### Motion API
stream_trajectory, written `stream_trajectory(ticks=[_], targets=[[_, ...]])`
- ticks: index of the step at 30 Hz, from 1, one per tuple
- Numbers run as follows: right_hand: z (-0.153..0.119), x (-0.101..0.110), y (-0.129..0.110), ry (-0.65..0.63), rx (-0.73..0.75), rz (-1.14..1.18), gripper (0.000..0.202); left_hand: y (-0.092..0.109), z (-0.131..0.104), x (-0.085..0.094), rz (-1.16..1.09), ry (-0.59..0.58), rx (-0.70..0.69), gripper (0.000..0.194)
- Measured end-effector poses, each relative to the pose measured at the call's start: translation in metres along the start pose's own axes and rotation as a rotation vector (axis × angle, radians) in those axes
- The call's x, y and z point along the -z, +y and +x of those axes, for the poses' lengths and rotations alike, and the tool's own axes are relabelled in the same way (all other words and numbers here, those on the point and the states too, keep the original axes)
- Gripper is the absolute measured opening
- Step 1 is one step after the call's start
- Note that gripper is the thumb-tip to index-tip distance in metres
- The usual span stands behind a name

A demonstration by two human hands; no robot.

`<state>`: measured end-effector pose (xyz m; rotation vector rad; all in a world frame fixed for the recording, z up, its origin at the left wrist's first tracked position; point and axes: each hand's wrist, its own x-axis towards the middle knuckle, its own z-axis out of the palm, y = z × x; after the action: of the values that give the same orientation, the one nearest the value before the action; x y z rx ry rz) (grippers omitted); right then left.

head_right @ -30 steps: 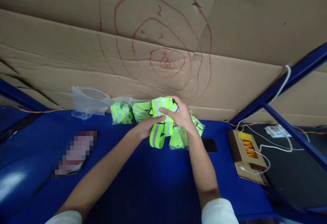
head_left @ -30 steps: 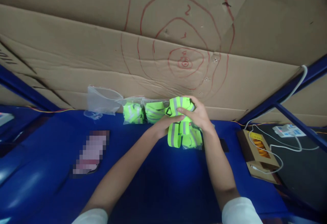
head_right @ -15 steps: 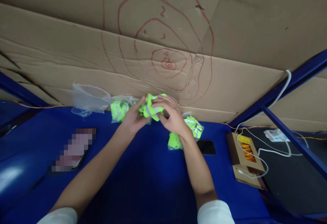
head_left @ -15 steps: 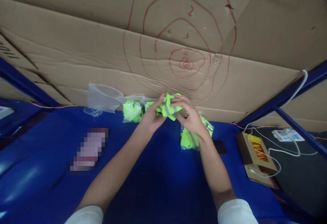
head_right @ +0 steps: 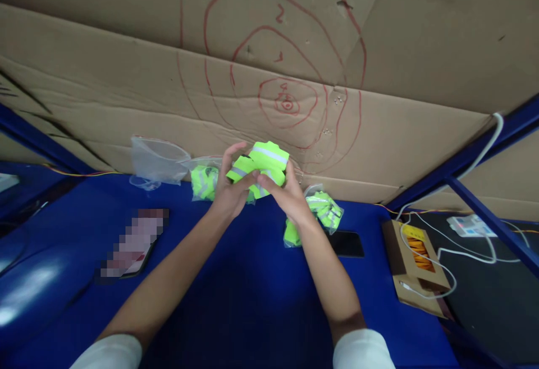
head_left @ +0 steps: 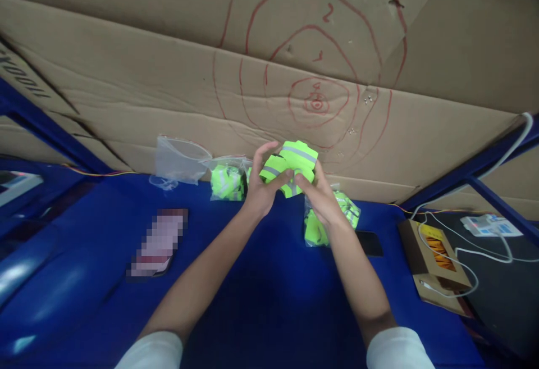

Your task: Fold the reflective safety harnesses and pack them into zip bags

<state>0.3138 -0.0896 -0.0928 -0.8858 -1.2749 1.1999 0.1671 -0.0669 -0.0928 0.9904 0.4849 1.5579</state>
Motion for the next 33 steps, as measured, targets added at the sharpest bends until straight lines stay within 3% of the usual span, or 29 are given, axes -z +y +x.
stream_trajectory(ticks=[3, 6, 11, 15, 18, 22, 25, 30, 33], targets=[[0.0, -0.005, 0.004, 0.084, 0.074, -0.099, 0.076, 0.003, 0.003, 0.004, -0.137, -0.013, 0.145, 0.072], [0.003, 0.0, 0.004, 0.09, 0.13, -0.208, 0.065, 0.007, 0.008, 0.009, -0.236, -0.021, 0.299, 0.078], [0.004, 0.008, 0.001, 0.032, 0.143, -0.256, 0.058, 0.004, 0.008, 0.007, -0.222, -0.024, 0.362, 0.072], [0.001, 0.005, 0.002, 0.152, 0.109, -0.232, 0.053, -0.007, -0.001, 0.0, -0.161, 0.033, 0.364, 0.064], [-0.005, 0.004, -0.005, 0.204, 0.105, -0.258, 0.056, -0.009, -0.01, -0.005, -0.088, 0.003, 0.298, 0.064], [-0.018, 0.007, -0.022, 0.066, 0.054, -0.129, 0.075, 0.0, -0.017, -0.005, 0.204, -0.177, -0.036, 0.054], [-0.025, 0.005, -0.023, 0.078, -0.018, -0.038, 0.074, 0.005, -0.019, -0.004, 0.367, -0.305, -0.208, 0.051], [-0.023, -0.007, 0.001, 0.163, -0.087, 0.154, 0.075, 0.004, -0.022, 0.004, 0.377, -0.385, -0.171, 0.076], [-0.031, 0.001, 0.021, 0.22, -0.178, 0.226, 0.072, 0.017, -0.02, 0.033, 0.56, -0.338, -0.158, 0.075]])
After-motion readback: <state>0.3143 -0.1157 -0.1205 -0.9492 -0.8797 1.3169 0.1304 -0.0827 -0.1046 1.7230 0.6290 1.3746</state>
